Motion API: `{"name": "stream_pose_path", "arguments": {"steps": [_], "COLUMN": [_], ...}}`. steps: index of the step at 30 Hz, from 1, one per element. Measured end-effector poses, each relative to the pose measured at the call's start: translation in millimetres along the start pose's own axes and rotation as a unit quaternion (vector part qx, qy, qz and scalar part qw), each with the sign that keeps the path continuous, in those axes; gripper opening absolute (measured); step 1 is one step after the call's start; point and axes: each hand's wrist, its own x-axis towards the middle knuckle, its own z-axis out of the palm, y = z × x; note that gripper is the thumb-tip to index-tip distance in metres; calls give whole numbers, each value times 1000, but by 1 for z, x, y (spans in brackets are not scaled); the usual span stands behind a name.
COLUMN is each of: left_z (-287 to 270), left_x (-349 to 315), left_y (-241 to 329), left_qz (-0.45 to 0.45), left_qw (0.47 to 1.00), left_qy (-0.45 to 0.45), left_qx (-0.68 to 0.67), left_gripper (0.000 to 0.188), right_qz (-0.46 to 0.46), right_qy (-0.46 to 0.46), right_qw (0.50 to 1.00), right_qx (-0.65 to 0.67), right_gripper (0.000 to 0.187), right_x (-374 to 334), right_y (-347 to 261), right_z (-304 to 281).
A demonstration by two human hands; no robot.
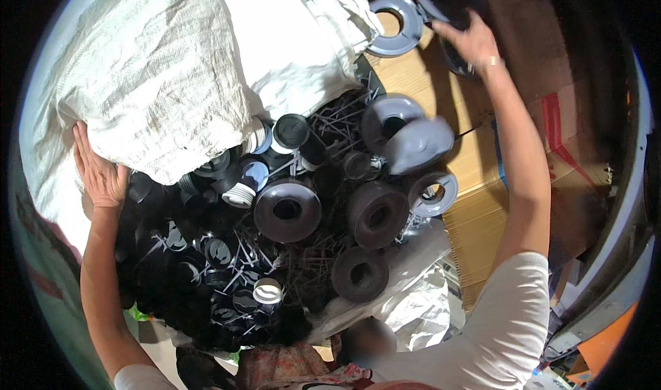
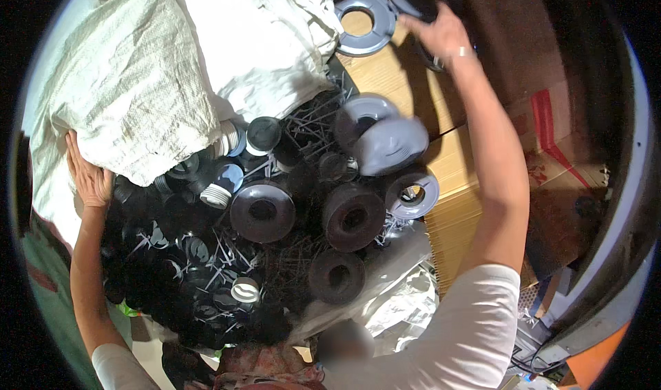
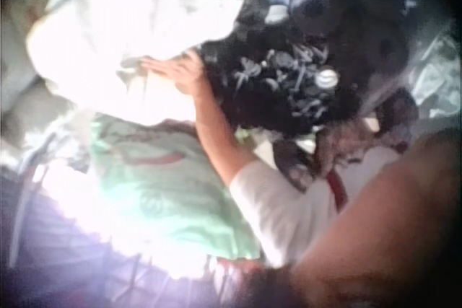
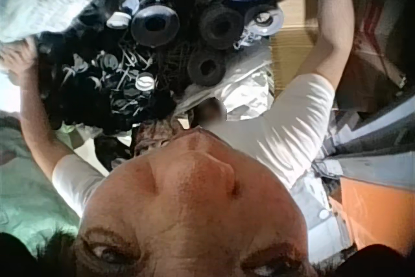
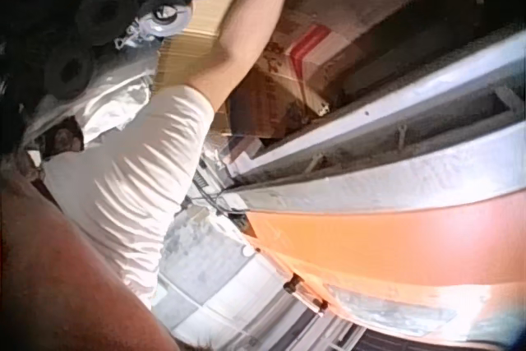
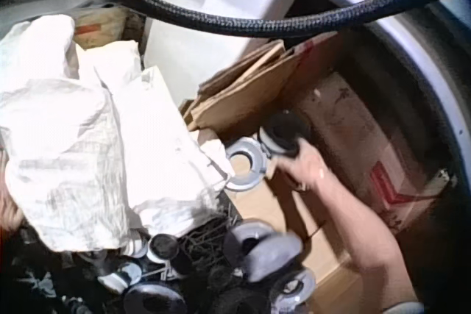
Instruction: The person assembles plastic components by hand, inserting black circular inserts into grey housings and stacking the finished units.
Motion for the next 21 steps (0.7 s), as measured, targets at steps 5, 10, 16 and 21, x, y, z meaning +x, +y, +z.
{"name": "stream_pose_path", "arguments": {"steps": [5, 10, 16, 21], "left_z": [7, 5, 8, 14], "left_x": [-1, -1, -6, -12], "left_y": [-4, -5, -1, -7], "left_qz": [-1, -5, -31, -3], "left_qw": [1000, 1000, 999, 999], "left_qy": [-5, -2, 22, 50], "left_qx": [28, 20, -25, -9], "left_gripper": [86, 86, 87, 78], "right_qz": [135, 230, 280, 208], "right_qy": [-93, -73, -75, -232], "right_qw": [978, 966, 953, 950], "right_qx": [-127, -95, -84, 5], "right_gripper": [107, 104, 104, 100], "right_x": [12, 10, -100, -204], "right_y": [-31, -45, -41, -72], "right_z": [68, 76, 49, 43]}}
